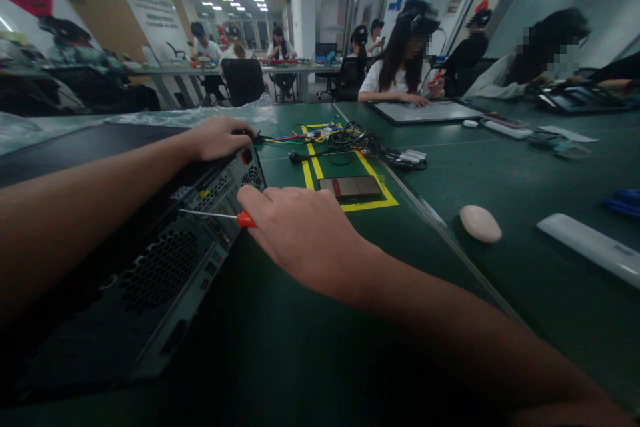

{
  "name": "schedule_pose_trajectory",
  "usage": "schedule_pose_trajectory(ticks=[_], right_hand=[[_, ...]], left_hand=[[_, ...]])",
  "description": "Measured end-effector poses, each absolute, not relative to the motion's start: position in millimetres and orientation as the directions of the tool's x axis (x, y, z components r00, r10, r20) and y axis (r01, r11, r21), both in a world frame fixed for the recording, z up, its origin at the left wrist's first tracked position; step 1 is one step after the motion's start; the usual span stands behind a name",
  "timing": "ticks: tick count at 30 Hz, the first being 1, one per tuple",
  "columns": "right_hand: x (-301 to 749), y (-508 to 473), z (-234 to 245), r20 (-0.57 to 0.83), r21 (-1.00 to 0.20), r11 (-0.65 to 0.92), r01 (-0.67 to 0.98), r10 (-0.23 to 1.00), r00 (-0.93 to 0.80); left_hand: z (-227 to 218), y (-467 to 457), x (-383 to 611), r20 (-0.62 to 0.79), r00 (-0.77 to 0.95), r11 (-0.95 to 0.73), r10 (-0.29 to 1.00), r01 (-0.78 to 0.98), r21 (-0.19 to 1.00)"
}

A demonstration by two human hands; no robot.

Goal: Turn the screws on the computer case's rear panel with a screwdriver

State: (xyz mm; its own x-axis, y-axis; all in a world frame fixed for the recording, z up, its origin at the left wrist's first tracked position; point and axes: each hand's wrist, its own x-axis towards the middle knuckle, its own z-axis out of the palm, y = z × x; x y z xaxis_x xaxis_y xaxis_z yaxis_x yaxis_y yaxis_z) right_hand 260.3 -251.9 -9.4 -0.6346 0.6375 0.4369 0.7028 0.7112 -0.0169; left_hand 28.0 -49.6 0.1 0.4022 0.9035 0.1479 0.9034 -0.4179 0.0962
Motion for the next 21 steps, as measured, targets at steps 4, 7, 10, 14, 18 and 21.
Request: schedule_pose_trajectory(ticks=[4, 7, 10, 14, 18, 21], right_hand=[[259.6, -252.6, -7.5, 0.421, -0.02, 0.708, 0.706, 0.646, -0.636], [259.0, -253.1, -6.4, 0.404, -0.024, 0.703, 0.71, 0.657, -0.636], [258.7, -253.0, -6.5, 0.39, -0.033, 0.699, 0.714, 0.667, -0.635], [258.9, -252.0, -7.8, 0.405, -0.038, 0.706, 0.707, 0.658, -0.635], [259.0, -251.8, -7.6, 0.403, -0.031, 0.709, 0.705, 0.654, -0.64], [259.5, -252.3, -6.5, 0.393, -0.028, 0.708, 0.706, 0.657, -0.643]], left_hand=[[-1.2, -47.5, 27.5, 0.173, 0.392, -0.415, 0.903, 0.901, 0.123], [-3.0, -44.8, 26.3, 0.187, 0.376, -0.403, 0.908, 0.905, 0.137], [-3.8, -43.5, 25.8, 0.18, 0.375, -0.4, 0.909, 0.908, 0.128], [-3.2, -43.1, 25.8, 0.165, 0.385, -0.404, 0.908, 0.909, 0.104], [-2.6, -42.4, 25.4, 0.161, 0.389, -0.405, 0.907, 0.91, 0.088], [-2.7, -41.7, 25.0, 0.161, 0.387, -0.403, 0.908, 0.912, 0.08]])
